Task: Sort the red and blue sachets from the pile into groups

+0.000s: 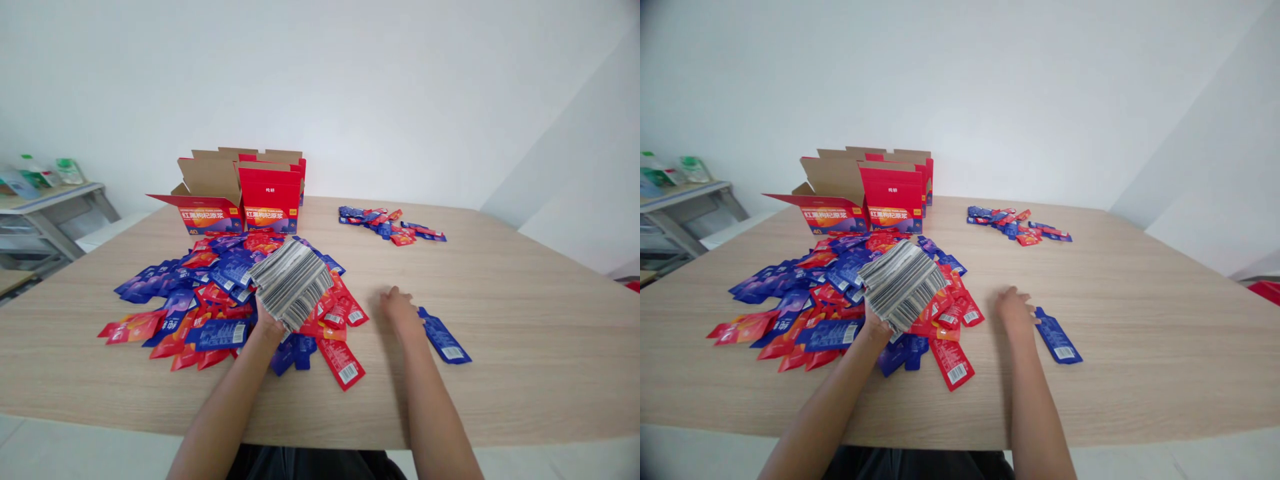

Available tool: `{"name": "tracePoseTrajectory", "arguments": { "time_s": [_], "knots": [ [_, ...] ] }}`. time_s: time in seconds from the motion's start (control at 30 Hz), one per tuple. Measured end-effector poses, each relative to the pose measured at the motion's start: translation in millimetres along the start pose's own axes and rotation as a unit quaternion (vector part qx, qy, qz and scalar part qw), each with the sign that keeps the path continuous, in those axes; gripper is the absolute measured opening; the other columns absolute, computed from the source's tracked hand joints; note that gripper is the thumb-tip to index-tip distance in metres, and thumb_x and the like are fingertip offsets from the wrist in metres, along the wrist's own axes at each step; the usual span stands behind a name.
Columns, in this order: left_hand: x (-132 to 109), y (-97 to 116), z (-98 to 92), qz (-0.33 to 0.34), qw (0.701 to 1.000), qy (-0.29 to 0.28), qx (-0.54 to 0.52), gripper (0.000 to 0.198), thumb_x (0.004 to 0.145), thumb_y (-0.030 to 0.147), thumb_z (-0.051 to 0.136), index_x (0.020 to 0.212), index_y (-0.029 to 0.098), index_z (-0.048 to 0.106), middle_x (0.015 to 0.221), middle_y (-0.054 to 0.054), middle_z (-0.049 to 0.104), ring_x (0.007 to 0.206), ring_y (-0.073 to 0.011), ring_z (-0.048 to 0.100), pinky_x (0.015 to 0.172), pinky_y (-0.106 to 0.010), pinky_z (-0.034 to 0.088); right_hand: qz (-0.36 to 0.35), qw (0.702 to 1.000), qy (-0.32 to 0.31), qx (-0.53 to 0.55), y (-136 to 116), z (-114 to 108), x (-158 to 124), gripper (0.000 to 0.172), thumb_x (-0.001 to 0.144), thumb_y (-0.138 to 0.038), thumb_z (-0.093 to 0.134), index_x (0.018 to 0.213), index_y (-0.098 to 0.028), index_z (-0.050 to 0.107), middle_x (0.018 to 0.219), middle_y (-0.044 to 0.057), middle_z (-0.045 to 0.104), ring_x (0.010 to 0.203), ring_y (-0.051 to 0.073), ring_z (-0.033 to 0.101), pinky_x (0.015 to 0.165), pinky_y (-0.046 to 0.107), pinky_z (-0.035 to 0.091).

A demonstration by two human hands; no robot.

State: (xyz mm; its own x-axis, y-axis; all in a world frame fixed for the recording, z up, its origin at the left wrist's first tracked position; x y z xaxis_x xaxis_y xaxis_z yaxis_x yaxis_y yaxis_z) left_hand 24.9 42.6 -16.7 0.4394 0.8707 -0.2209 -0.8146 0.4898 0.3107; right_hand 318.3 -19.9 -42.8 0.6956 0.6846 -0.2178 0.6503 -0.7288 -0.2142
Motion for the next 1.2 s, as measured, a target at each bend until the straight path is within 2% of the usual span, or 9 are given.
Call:
{"name": "tracePoseTrajectory", "arguments": {
  "time_s": [0.17, 0.3, 0.43, 0.57, 0.73, 0.87, 0.97, 1.1, 1.2],
  "knots": [
    [1, 0, 1.0, 0.019, 1.0, -0.005, -0.023, 0.044, 0.092, 0.041, 0.047, 0.111, 0.013, 0.074, 0.089, -0.013, 0.078, 0.075, -0.0283, 0.073, 0.08, -0.048, 0.06, -0.153, 0.987, 0.033, 0.029, -44, 15, -7, 0.067, 0.101, -0.032, 0.04, 0.16, -0.007, 0.022, 0.16, 0.03, 0.03, 0.147, 0.034, 0.038, 0.114, 0.05, 0.037],
    [3, -1, -0.9, 0.013, 1.0, -0.011, -0.026, 0.044, 0.091, 0.041, 0.049, 0.114, 0.013, 0.074, 0.087, -0.013, 0.077, 0.073, -0.0281, 0.073, 0.078, -0.048, 0.06, -0.252, 0.966, 0.055, 0.028, -64, 20, -10, 0.058, 0.1, -0.025, 0.043, 0.157, -0.015, 0.034, 0.161, 0.015, 0.039, 0.152, 0.021, 0.029, 0.12, 0.039, 0.03],
    [2, 1, -2.7, 0.022, 0.999, 0.0, -0.027, 0.045, 0.091, 0.043, 0.049, 0.114, 0.014, 0.074, 0.086, -0.013, 0.077, 0.072, -0.0281, 0.072, 0.077, -0.048, 0.06, -0.23, 0.971, 0.071, -0.001, -47, 18, -2, 0.055, 0.094, -0.017, 0.05, 0.148, -0.017, 0.048, 0.157, 0.019, 0.043, 0.148, 0.032, 0.036, 0.119, 0.058, 0.025],
    [2, 1, -1.2, 0.02, 1.0, 0.0, -0.014, 0.045, 0.092, 0.042, 0.047, 0.113, 0.013, 0.074, 0.089, -0.013, 0.077, 0.07, -0.0274, 0.072, 0.076, -0.048, 0.06, -0.199, 0.977, 0.073, -0.021, -30, 11, 3, 0.046, 0.095, -0.024, 0.052, 0.14, -0.017, 0.056, 0.142, 0.018, 0.059, 0.133, 0.031, 0.053, 0.116, 0.054, 0.029],
    [4, -3, -3.5, 0.016, 1.0, 0.011, -0.002, 0.047, 0.093, 0.041, 0.045, 0.112, 0.01, 0.074, 0.084, -0.014, 0.077, 0.07, -0.0284, 0.072, 0.073, -0.048, 0.061, -0.154, 0.981, 0.115, -0.025, -29, 0, 1, 0.05, 0.09, -0.043, 0.063, 0.124, -0.006, 0.062, 0.139, 0.027, 0.055, 0.14, 0.04, 0.041, 0.118, 0.059, 0.018],
    [2, -7, -2.5, 0.003, 1.0, 0.014, 0.002, 0.044, 0.092, 0.039, 0.046, 0.112, 0.011, 0.074, 0.081, -0.013, 0.076, 0.074, -0.0315, 0.073, 0.073, -0.05, 0.06, -0.142, 0.984, 0.107, 0.016, -28, 2, 0, 0.05, 0.087, -0.037, 0.068, 0.128, -0.012, 0.058, 0.124, 0.022, 0.064, 0.123, 0.037, 0.057, 0.103, 0.052, 0.04],
    [0, -10, 1.6, 0.003, 1.0, 0.012, -0.003, 0.043, 0.092, 0.04, 0.046, 0.105, 0.011, 0.076, 0.077, -0.013, 0.075, 0.075, -0.0314, 0.073, 0.077, -0.051, 0.06, -0.126, 0.982, 0.122, 0.073, -23, -2, 2, 0.045, 0.08, -0.034, 0.073, 0.118, -0.012, 0.061, 0.115, 0.023, 0.065, 0.113, 0.039, 0.06, 0.093, 0.05, 0.046],
    [-2, -17, 6.4, -0.005, 1.0, 0.013, -0.008, 0.041, 0.089, 0.041, 0.046, 0.092, 0.014, 0.077, 0.078, -0.014, 0.076, 0.089, -0.0337, 0.073, 0.085, -0.053, 0.057, -0.141, 0.957, 0.156, 0.202, -23, -15, 3, 0.021, 0.09, -0.034, 0.056, 0.096, -0.015, 0.062, 0.093, 0.015, 0.066, 0.097, 0.031, 0.063, 0.085, 0.041, 0.047],
    [-3, -27, 6.5, -0.022, 1.0, 0.016, 0.005, 0.04, 0.089, 0.042, 0.046, 0.086, 0.014, 0.076, 0.082, -0.014, 0.077, 0.096, -0.0339, 0.072, 0.09, -0.053, 0.056, -0.189, 0.91, 0.168, 0.328, -39, -23, -6, 0.035, 0.098, -0.047, 0.038, 0.093, -0.018, 0.057, 0.083, 0.007, 0.062, 0.08, 0.023, 0.06, 0.074, 0.034, 0.049]
  ]
}}
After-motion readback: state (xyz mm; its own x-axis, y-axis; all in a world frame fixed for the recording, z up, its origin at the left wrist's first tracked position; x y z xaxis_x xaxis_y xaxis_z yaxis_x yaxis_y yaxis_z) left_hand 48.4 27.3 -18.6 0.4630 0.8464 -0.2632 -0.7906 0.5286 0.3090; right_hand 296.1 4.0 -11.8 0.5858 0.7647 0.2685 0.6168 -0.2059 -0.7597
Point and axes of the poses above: each hand's wrist, its own x-axis towards the middle knuckle, its own z-axis out of the palm, y = z × x, the point moved 6 cm from there along x, towards the middle knuckle
